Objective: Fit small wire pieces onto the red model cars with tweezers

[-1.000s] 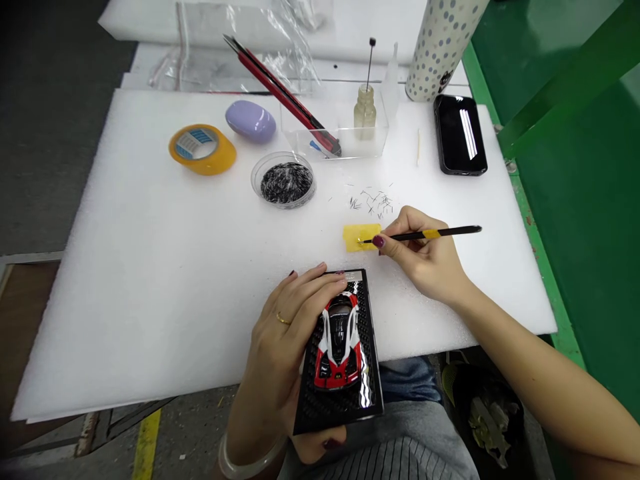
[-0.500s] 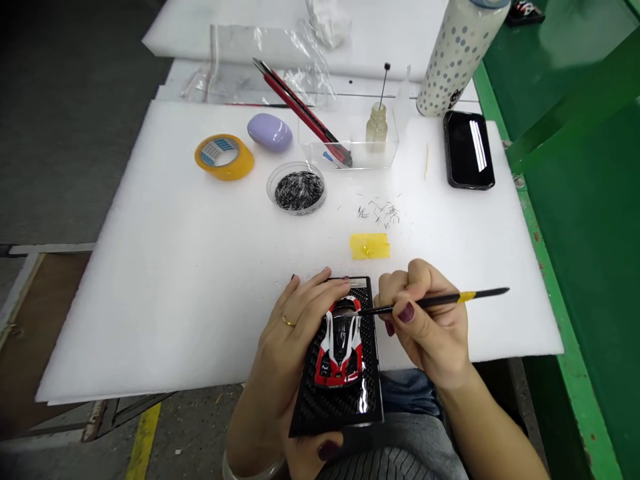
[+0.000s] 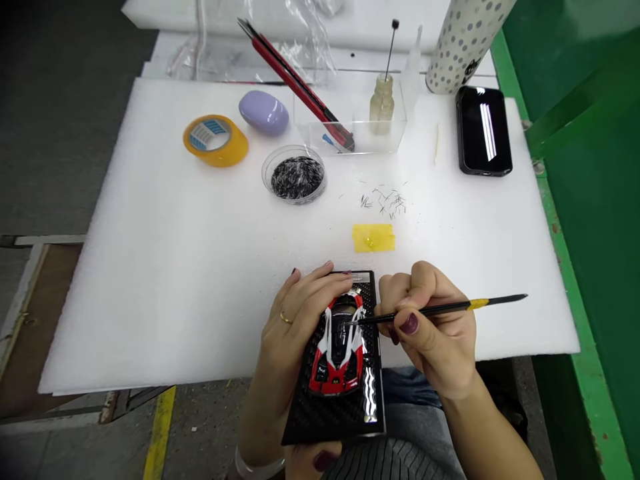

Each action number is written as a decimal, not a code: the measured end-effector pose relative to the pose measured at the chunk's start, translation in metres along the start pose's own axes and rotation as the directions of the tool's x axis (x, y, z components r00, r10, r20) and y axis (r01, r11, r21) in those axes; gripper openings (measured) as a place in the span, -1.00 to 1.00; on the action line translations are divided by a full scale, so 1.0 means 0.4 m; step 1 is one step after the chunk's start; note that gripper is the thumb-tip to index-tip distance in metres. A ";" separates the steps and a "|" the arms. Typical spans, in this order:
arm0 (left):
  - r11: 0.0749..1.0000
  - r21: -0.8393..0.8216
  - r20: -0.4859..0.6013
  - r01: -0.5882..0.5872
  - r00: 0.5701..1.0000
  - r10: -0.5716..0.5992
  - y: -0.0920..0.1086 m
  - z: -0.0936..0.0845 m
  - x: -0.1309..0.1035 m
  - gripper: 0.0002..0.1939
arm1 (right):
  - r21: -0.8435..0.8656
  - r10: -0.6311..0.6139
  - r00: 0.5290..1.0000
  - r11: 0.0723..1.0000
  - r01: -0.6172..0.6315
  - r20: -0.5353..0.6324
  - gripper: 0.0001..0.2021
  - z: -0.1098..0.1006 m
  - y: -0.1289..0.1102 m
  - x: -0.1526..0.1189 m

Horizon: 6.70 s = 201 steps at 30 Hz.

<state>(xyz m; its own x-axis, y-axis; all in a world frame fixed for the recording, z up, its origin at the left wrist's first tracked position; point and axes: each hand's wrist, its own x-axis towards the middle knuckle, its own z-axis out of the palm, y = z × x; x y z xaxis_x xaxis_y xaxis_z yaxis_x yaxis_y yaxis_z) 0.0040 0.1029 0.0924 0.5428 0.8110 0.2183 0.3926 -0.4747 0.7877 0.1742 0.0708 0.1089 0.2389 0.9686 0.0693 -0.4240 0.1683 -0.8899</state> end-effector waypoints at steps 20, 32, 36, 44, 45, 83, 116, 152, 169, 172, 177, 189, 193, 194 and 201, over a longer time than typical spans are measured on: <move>1.000 -0.019 0.032 0.014 0.999 -0.014 0.004 -0.006 0.002 -0.50 | -0.104 0.016 1.000 0.994 -0.014 0.016 -0.76 -0.012 0.005 0.001; 1.000 -0.007 0.024 0.012 1.000 -0.012 0.008 -0.008 -0.003 -0.58 | -0.120 0.074 0.996 0.990 -0.080 -0.056 -0.70 -0.008 0.001 0.001; 1.000 -0.006 0.018 0.000 1.000 0.000 0.003 -0.007 -0.004 -0.59 | -0.003 0.041 0.999 0.999 -0.041 -0.014 -0.82 -0.002 0.005 -0.002; 1.000 -0.003 -0.008 0.004 1.000 -0.004 0.004 -0.003 -0.003 -0.60 | -0.005 0.040 0.999 0.999 -0.040 -0.009 -0.83 -0.005 0.007 0.001; 1.000 -0.008 -0.009 0.009 1.000 -0.009 0.005 -0.003 -0.004 -0.60 | -0.012 0.026 1.000 1.000 -0.026 -0.002 -0.83 -0.006 0.007 0.001; 1.000 0.018 0.038 -0.012 0.999 0.011 -0.005 -0.007 -0.005 -0.54 | 0.000 -0.008 1.000 1.000 0.008 -0.014 -0.83 -0.025 -0.014 0.025; 0.996 -0.059 -0.044 -0.061 0.997 0.059 -0.003 0.015 0.001 -0.07 | -0.720 -0.314 0.777 0.299 0.626 0.546 -0.75 -0.030 -0.043 -0.009; 0.961 0.215 -0.377 -0.174 0.893 0.246 0.039 0.101 -0.004 -0.05 | -0.733 0.032 0.993 0.672 -0.105 -0.113 -0.68 -0.149 -0.147 -0.133; 0.981 0.171 -0.243 0.091 0.969 -0.047 -0.031 0.057 0.006 -0.46 | -0.920 -0.484 0.786 0.273 -0.281 -0.384 -0.66 -0.460 -0.233 -0.132; 0.983 0.157 -0.242 0.095 0.969 -0.055 -0.028 0.053 0.008 -0.45 | -0.894 -0.552 0.708 0.193 -0.405 -0.440 -0.71 -0.575 -0.266 -0.131; 0.986 0.114 -0.247 0.124 0.965 -0.093 -0.014 0.055 0.004 -0.46 | -0.830 -0.596 0.625 0.134 -0.542 -0.504 -0.74 -0.678 -0.284 -0.160; 0.986 0.154 -0.252 -0.071 0.962 0.108 -0.032 0.062 -0.012 -0.66 | -0.763 -0.705 0.515 0.056 -0.644 -0.487 -0.72 -0.492 -0.192 -0.459; 0.967 0.163 -0.224 -0.195 0.947 0.229 -0.053 0.062 -0.014 -0.72 | -0.792 -0.704 0.539 0.055 -0.608 -0.463 -0.73 -0.444 -0.193 -0.442; 0.966 0.155 -0.223 -0.207 0.945 0.238 -0.057 0.064 -0.016 -0.73 | -0.817 -0.701 0.558 0.061 -0.574 -0.444 -0.74 -0.436 -0.197 -0.418; 0.941 -0.335 -0.201 0.055 0.971 -0.128 -0.041 0.078 -0.020 -0.76 | -0.973 -0.440 0.896 0.179 0.147 0.055 -0.95 -0.253 -0.168 -0.119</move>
<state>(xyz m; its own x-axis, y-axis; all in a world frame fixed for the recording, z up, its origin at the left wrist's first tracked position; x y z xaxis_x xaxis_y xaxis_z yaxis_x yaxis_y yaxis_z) 0.0162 0.0935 0.0596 0.3278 0.9171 0.2269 0.1498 -0.2875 0.9460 0.2796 -0.0053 0.1200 0.3531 0.8038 0.4787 0.8089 -0.0052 -0.5879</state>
